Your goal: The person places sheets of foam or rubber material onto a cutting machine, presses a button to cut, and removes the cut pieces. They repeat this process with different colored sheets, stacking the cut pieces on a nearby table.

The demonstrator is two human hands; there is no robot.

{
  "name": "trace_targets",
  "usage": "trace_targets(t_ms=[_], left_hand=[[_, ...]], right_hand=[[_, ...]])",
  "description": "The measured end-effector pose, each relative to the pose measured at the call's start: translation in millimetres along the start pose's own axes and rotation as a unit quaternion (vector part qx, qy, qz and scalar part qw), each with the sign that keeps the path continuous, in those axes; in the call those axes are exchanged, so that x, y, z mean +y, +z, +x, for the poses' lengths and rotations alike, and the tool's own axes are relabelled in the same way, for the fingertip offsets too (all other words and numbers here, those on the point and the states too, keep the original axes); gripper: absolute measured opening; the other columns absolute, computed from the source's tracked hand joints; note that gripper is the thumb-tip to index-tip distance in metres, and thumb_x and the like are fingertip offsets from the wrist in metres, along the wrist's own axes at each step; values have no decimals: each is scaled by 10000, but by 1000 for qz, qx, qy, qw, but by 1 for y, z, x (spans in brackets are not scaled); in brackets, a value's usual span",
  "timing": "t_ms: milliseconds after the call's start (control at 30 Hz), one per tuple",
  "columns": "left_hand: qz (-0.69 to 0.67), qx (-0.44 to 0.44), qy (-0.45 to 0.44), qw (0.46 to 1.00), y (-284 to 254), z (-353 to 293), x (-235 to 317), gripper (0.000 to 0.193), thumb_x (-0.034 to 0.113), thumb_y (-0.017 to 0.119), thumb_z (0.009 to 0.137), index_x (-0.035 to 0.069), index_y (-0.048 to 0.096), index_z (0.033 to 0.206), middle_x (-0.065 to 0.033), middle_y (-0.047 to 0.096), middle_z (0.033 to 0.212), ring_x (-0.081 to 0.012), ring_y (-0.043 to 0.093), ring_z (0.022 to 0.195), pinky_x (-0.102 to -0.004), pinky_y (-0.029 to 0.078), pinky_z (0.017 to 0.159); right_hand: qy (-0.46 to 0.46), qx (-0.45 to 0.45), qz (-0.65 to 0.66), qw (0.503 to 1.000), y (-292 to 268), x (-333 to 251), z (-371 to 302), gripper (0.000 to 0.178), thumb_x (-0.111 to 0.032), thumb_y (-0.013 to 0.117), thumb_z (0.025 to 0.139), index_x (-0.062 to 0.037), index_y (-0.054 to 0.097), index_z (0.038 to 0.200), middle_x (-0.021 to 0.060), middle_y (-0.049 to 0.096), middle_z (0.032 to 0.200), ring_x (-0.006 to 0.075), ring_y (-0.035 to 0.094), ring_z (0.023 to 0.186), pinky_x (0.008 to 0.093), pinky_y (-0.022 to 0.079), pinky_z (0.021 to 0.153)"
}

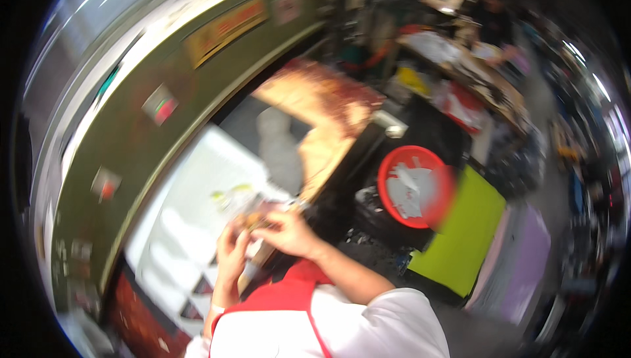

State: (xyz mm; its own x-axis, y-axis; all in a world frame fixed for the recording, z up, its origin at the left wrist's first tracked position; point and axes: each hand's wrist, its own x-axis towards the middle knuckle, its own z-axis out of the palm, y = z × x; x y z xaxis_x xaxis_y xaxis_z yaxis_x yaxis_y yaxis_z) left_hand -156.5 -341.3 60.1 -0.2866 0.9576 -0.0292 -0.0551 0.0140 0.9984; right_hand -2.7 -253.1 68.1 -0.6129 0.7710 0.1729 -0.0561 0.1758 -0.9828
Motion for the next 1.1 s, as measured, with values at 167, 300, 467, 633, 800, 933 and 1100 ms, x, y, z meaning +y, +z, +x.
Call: trace_targets(t_ms=[167,300,467,633,800,933,1100], left_hand=[[67,59,14,996,-13,-14,-7,238,163,621,901,-9,579,1060,7,544,744,-55,435,654,-223,374,568],[14,82,8,997,-23,-24,-6,250,165,625,898,-13,572,1065,-7,547,739,-54,453,678,-227,399,581],[-31,110,42,993,-34,-35,-5,299,135,613,901,-37,547,1136,-35,589,831,-65,509,763,-232,446,664],[-65,112,12,991,-45,-44,-5,336,106,595,908,-53,516,1193,-54,602,962,-82,534,856,-236,463,749],[-97,118,19,988,-47,-48,0,362,104,570,927,-58,487,1240,-69,605,1000,-90,540,888,-241,469,777],[-132,120,15,984,-47,-50,4,362,132,502,971,-64,475,1274,-89,618,1052,-109,562,909,-259,487,783],[-87,104,23,990,-52,-53,5,398,223,402,1018,-64,484,1281,-93,616,1120,-124,571,961,-269,502,793]], right_hand=[[106,-36,151,982,17,5,0,198,6,662,844,50,626,1033,58,663,879,88,620,725,219,519,636],[103,-64,152,981,31,8,6,202,-27,676,849,42,619,1030,29,658,845,58,599,698,196,500,619],[125,-107,168,972,46,8,10,210,1,630,870,44,603,1074,78,659,913,121,634,773,236,535,668],[117,-138,172,968,57,8,13,190,-13,605,890,49,603,1069,83,656,915,125,628,773,243,535,664],[123,-145,164,968,62,8,14,158,-19,609,890,49,617,1032,73,658,889,118,627,757,240,533,654],[123,-138,192,964,63,9,15,137,-31,624,887,44,628,1002,63,663,844,101,628,731,227,529,640],[121,-136,202,962,60,10,12,111,-38,633,885,41,627,962,62,658,791,99,627,700,226,530,636]])
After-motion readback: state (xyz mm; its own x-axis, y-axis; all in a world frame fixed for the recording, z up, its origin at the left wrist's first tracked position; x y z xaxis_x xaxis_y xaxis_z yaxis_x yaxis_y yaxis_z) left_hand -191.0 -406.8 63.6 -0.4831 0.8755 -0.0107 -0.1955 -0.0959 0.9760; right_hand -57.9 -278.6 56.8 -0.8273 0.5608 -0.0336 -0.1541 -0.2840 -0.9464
